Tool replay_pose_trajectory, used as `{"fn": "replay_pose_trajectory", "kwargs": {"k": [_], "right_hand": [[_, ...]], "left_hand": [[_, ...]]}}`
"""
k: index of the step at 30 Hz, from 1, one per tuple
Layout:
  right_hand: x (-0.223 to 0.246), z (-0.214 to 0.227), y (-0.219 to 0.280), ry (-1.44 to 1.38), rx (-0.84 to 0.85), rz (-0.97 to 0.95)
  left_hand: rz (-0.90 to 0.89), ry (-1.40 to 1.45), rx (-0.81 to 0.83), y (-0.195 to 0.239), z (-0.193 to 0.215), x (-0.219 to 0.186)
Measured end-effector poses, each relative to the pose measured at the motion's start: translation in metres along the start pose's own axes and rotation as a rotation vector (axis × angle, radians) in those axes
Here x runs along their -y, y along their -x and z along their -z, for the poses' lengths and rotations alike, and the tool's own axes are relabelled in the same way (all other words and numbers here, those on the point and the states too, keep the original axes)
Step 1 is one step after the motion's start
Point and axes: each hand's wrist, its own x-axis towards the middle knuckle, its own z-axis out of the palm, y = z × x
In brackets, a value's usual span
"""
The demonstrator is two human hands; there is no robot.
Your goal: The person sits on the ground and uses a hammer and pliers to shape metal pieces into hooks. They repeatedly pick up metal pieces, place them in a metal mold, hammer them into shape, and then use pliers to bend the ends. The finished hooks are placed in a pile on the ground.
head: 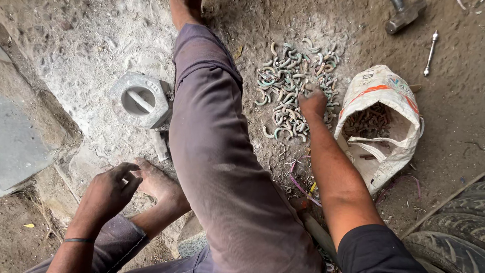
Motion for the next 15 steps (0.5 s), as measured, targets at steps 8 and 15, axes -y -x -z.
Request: {"fn": "replay_pose_trajectory", "kwargs": {"k": [8, 15], "right_hand": [[0.002, -0.006, 0.011, 0.163, -0.132, 0.33], [-0.044, -0.015, -0.019, 0.165, -0.023, 0.267]], "left_hand": [[-0.003, 0.035, -0.005, 0.001, 0.002, -0.006], [-0.099, 0.165, -0.137, -0.003, -0.01, 0.006]]}}
